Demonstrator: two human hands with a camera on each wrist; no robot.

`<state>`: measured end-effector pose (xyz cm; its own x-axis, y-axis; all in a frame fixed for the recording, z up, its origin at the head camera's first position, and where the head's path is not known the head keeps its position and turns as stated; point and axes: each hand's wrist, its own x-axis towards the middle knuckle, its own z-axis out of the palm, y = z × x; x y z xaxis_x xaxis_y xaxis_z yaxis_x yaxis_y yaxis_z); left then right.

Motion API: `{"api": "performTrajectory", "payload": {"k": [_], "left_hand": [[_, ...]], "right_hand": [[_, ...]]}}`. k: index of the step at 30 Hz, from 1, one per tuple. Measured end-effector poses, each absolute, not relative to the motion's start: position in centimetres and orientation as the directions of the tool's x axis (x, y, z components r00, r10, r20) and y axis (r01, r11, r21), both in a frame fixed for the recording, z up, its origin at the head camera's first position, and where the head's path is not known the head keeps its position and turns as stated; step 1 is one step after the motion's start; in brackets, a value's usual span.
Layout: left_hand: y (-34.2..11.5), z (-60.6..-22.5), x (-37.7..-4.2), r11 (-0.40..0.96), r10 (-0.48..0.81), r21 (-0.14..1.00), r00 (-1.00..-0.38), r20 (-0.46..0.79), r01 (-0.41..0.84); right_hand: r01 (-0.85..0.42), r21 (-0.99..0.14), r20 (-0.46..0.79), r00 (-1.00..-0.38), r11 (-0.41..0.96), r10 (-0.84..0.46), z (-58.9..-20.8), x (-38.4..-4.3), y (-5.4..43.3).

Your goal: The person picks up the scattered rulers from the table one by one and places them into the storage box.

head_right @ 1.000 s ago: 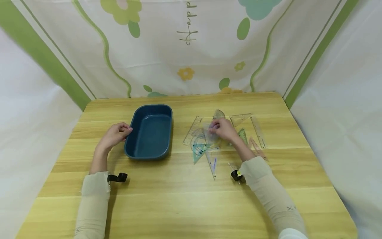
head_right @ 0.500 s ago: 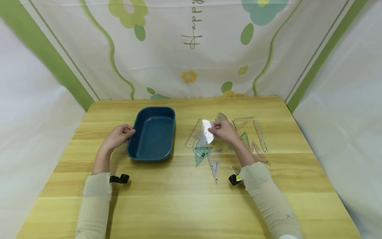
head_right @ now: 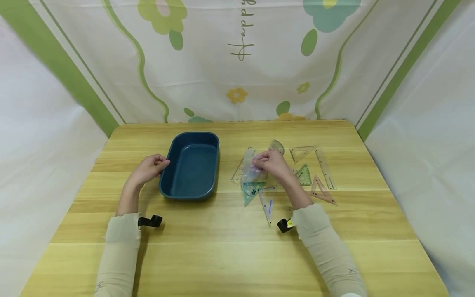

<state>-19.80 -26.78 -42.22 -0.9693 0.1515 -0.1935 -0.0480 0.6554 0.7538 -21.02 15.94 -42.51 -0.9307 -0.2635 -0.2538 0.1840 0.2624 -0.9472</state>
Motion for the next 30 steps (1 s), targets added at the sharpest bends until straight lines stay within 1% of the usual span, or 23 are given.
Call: {"api": "performTrajectory", "payload": {"k": [11,19,23,26,30], "left_hand": [[-26.8,-42.3,-19.8,0.646,0.148,0.761,-0.969,-0.2,-0.058],[-26.9,-42.2,-20.1,0.649,0.143,0.758,-0.968,-0.205,-0.065],[-26.8,-42.1,-20.1,0.646,0.145,0.76,-0.967,-0.21,-0.068],[-26.7,-42.0,-20.0,0.643,0.152,0.763,-0.965,-0.215,-0.068],[-26.6,-42.0,-19.8,0.644,0.145,0.761,-0.965,-0.218,-0.075]], "right_hand": [[0.158,-0.954,-0.23,-0.93,0.256,-0.285,-41.9,-20.6,13.5],[0.147,-0.95,-0.232,-0.924,0.275,-0.304,-41.2,-20.6,11.4],[0.146,-0.956,-0.226,-0.921,0.256,-0.316,-41.0,-20.5,10.2],[0.137,-0.963,-0.212,-0.917,0.232,-0.339,-41.0,-20.4,9.3],[0.129,-0.962,-0.214,-0.905,0.242,-0.369,-41.0,-20.5,7.8]]}}
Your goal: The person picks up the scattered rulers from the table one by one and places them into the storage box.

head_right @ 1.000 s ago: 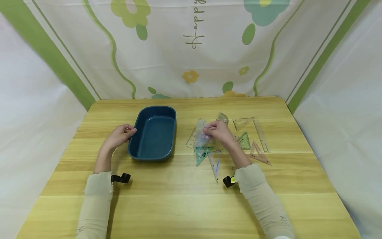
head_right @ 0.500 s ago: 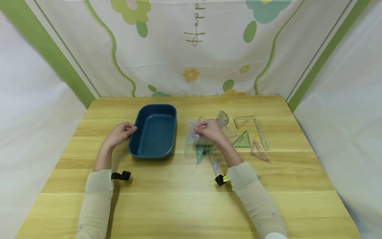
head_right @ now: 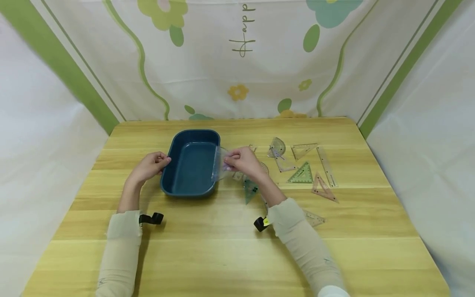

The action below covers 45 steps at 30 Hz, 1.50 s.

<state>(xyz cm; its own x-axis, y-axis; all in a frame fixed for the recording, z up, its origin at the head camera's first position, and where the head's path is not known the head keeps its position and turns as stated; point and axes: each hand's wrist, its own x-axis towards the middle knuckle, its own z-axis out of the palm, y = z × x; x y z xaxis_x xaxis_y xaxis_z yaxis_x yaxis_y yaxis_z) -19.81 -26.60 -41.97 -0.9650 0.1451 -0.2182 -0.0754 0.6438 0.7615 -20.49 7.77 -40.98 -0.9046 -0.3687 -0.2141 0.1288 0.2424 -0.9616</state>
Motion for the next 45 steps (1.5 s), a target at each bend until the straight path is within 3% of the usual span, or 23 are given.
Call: {"api": "performTrajectory", "payload": {"k": [7,16,24,31,40,45], "left_hand": [[-26.6,-42.1,-19.8,0.638,0.144,0.766,-0.964,-0.224,-0.083],[-26.7,-42.1,-19.8,0.632,0.149,0.77,-0.963,-0.226,-0.083],[-26.7,-42.2,-19.9,0.64,0.15,0.764,-0.961,-0.234,-0.086],[-26.6,-42.2,-19.9,0.648,0.152,0.758,-0.961,-0.231,-0.08],[-26.7,-42.2,-19.7,0.659,0.157,0.749,-0.961,-0.228,-0.07],[-26.5,-42.0,-19.8,0.665,0.158,0.744,-0.961,-0.228,-0.067]], "right_hand": [[0.097,-0.95,-0.21,-0.902,0.296,-0.377,-40.9,-20.7,5.5],[0.076,-0.961,-0.195,-0.869,0.267,-0.454,-40.7,-20.7,3.3],[-0.077,-0.925,-0.123,-0.865,0.371,-0.486,-40.1,-20.7,1.6],[-0.137,-0.895,-0.106,-0.858,0.424,-0.502,-40.2,-20.7,0.6],[-0.308,-0.782,-0.056,-0.832,0.542,-0.553,-40.2,-19.8,-0.2],[-0.354,-0.711,-0.021,-0.853,0.607,-0.521,-40.4,-19.6,0.1]]}}
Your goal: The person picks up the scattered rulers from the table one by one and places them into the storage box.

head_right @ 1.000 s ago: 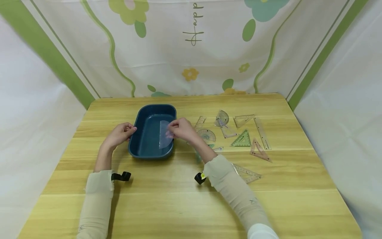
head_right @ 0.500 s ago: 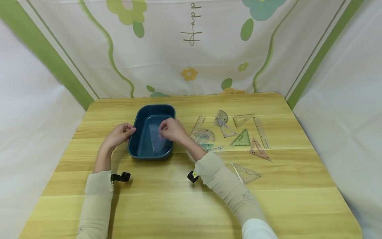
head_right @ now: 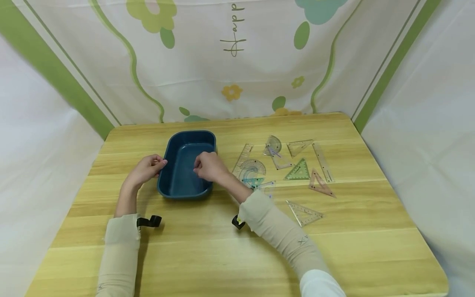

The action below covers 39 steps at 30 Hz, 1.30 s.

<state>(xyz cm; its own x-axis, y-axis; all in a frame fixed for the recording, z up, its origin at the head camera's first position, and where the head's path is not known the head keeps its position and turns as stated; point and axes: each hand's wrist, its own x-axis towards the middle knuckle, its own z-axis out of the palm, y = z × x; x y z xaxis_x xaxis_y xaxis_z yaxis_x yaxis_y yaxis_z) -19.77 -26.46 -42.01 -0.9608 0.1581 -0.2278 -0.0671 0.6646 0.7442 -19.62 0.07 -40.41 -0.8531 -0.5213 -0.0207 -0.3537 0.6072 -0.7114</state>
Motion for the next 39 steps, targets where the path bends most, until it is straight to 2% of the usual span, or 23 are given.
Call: {"api": "performTrajectory", "payload": {"k": [3,19,27,33,39], "left_hand": [[-26.4,-42.1,-19.8,0.669,0.16,0.741,-0.959,-0.232,-0.068],[-26.5,-42.1,-20.1,0.667,0.159,0.742,-0.96,-0.23,-0.067],[-26.5,-42.1,-20.0,0.661,0.158,0.746,-0.959,-0.234,-0.073],[-26.5,-42.0,-20.0,0.655,0.16,0.752,-0.961,-0.227,-0.069],[-26.7,-42.1,-19.9,0.641,0.176,0.765,-0.958,-0.227,-0.064]], "right_hand": [[-0.358,-0.686,0.001,-0.871,0.634,-0.491,-40.4,-19.4,0.7],[-0.345,-0.711,0.076,-0.904,0.612,-0.422,-39.4,-18.6,7.0],[-0.314,-0.767,0.032,-0.89,0.559,-0.455,-40.3,-18.0,9.5],[-0.319,-0.764,0.021,-0.882,0.562,-0.471,-41.3,-17.6,11.0],[-0.335,-0.746,-0.03,-0.847,0.576,-0.531,-42.0,-17.4,12.4]]}}
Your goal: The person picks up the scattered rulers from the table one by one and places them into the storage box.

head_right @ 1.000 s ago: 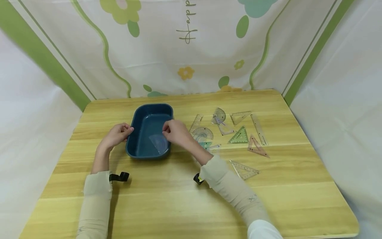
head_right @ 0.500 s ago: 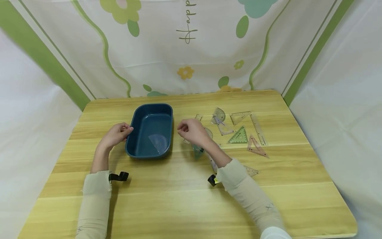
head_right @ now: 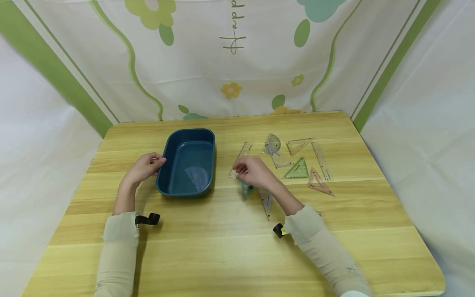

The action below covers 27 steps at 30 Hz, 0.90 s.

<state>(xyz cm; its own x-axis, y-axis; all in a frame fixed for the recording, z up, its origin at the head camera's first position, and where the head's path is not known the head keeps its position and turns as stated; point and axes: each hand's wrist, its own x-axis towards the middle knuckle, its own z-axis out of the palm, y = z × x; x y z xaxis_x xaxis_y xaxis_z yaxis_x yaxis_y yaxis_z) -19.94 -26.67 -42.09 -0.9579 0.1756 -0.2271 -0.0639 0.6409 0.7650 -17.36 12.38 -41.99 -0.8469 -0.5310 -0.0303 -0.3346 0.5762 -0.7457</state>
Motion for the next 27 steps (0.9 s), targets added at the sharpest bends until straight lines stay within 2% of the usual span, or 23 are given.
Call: {"api": "performTrajectory", "payload": {"k": [5,10,17,23,27], "left_hand": [[-26.4,-41.3,-19.5,0.634,0.18,0.769,-0.953,-0.244,-0.077],[-26.3,-41.0,-19.5,0.637,0.184,0.767,-0.951,-0.248,-0.077],[-24.9,-38.4,-17.9,0.622,0.204,0.779,-0.944,-0.258,-0.078],[-25.1,-39.0,-18.4,0.63,0.184,0.771,-0.947,-0.263,-0.091],[-26.0,-40.7,-19.4,0.631,0.175,0.77,-0.95,-0.259,-0.094]], "right_hand": [[-0.348,-0.707,-0.096,-0.816,0.616,-0.57,-42.5,-17.3,13.3],[-0.422,-0.618,-0.113,-0.787,0.663,-0.606,-43.1,-17.6,13.9],[-0.504,-0.498,-0.157,-0.748,0.706,-0.645,-44.4,-17.8,14.0],[-0.542,-0.474,-0.126,-0.738,0.694,-0.663,-44.9,-17.9,14.1],[-0.534,-0.487,-0.12,-0.743,0.691,-0.659,-45.0,-18.0,14.1]]}}
